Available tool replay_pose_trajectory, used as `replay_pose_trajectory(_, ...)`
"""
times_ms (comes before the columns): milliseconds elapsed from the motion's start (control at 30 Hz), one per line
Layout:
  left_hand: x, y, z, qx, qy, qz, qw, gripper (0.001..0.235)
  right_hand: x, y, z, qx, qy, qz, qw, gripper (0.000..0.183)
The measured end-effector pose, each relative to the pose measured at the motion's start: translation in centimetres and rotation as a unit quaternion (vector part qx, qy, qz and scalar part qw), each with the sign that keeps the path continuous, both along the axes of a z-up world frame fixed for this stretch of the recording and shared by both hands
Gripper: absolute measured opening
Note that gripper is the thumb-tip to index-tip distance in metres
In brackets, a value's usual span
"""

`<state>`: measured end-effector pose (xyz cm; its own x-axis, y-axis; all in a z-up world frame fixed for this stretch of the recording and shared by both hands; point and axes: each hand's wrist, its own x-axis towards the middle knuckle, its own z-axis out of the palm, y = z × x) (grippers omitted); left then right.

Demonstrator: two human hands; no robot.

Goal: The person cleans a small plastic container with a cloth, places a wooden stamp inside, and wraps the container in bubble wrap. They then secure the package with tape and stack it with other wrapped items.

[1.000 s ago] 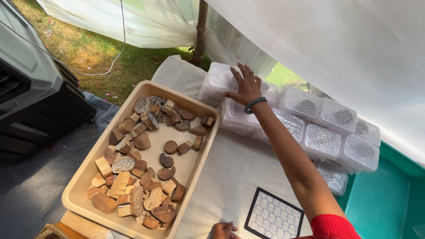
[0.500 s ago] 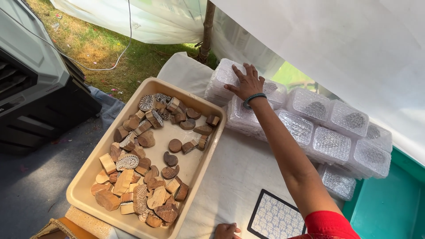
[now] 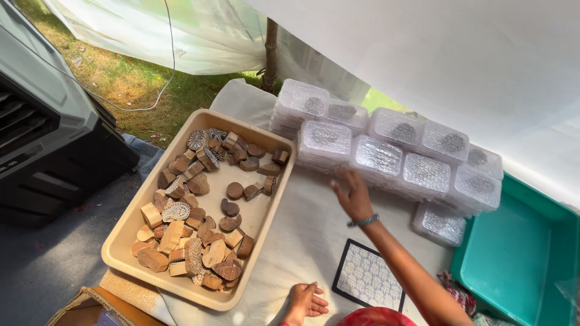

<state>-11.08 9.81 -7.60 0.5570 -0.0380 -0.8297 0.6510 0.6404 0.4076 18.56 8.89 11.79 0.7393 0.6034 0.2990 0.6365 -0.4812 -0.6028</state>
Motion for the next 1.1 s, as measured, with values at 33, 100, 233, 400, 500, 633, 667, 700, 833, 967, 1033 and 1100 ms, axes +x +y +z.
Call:
replay_pose_trajectory(33, -0.3, -0.1, 0.1, 0.009, -0.028, -0.001, 1.0, 0.043, -3.2, -3.6, -2.0, -0.052, 0.059, 0.038, 0.996, 0.04)
replay_pose_trajectory(100, -0.3, 0.4, 0.2, 0.014, -0.029, -0.009, 0.999, 0.043, -7.6, -10.7, -6.2, -0.098, 0.127, 0.012, 0.987, 0.04)
replay_pose_trajectory(233, -0.4, 0.7, 1.5, 0.06, -0.041, -0.022, 0.997, 0.044, -13.8, -24.2, -14.7, -0.167, 0.156, -0.039, 0.973, 0.044)
replay_pose_trajectory(400, -0.7, -0.1, 3.5, 0.126, -0.057, -0.013, 0.99, 0.045, -19.0, -30.1, -13.1, -0.15, 0.163, -0.085, 0.971, 0.041)
replay_pose_trajectory(500, -0.8, -1.0, 2.8, 0.181, -0.054, 0.004, 0.982, 0.046, -20.8, -32.3, -11.8, -0.151, 0.223, -0.099, 0.958, 0.036)
replay_pose_trajectory(633, -1.5, -2.3, 2.8, 0.248, -0.062, 0.05, 0.966, 0.046, -21.4, -36.4, -12.1, -0.111, 0.282, -0.145, 0.942, 0.028)
replay_pose_trajectory(667, -1.8, -2.8, 3.1, 0.247, -0.063, 0.045, 0.966, 0.046, -21.2, -37.8, -11.8, -0.109, 0.283, -0.149, 0.941, 0.028)
replay_pose_trajectory(700, -2.0, -3.3, 3.3, 0.281, -0.069, 0.051, 0.956, 0.046, -21.0, -39.2, -11.5, -0.083, 0.273, -0.169, 0.943, 0.027)
replay_pose_trajectory(833, -2.4, -4.4, 4.3, 0.358, -0.08, 0.065, 0.928, 0.046, -19.7, -44.7, -10.2, -0.036, 0.215, -0.263, 0.94, 0.027)
replay_pose_trajectory(967, -2.6, -5.0, 4.5, 0.378, -0.098, 0.065, 0.918, 0.041, -18.8, -48.0, -7.3, -0.033, 0.239, -0.345, 0.907, 0.029)
replay_pose_trajectory(1033, -2.7, -5.6, 4.8, 0.432, -0.087, 0.075, 0.894, 0.033, -19.0, -50.2, -8.2, -0.014, 0.226, -0.353, 0.908, 0.045)
replay_pose_trajectory(1100, -2.9, -5.6, 2.6, 0.429, -0.103, 0.078, 0.894, 0.031, -19.7, -51.2, -8.7, -0.043, 0.188, -0.351, 0.917, 0.04)
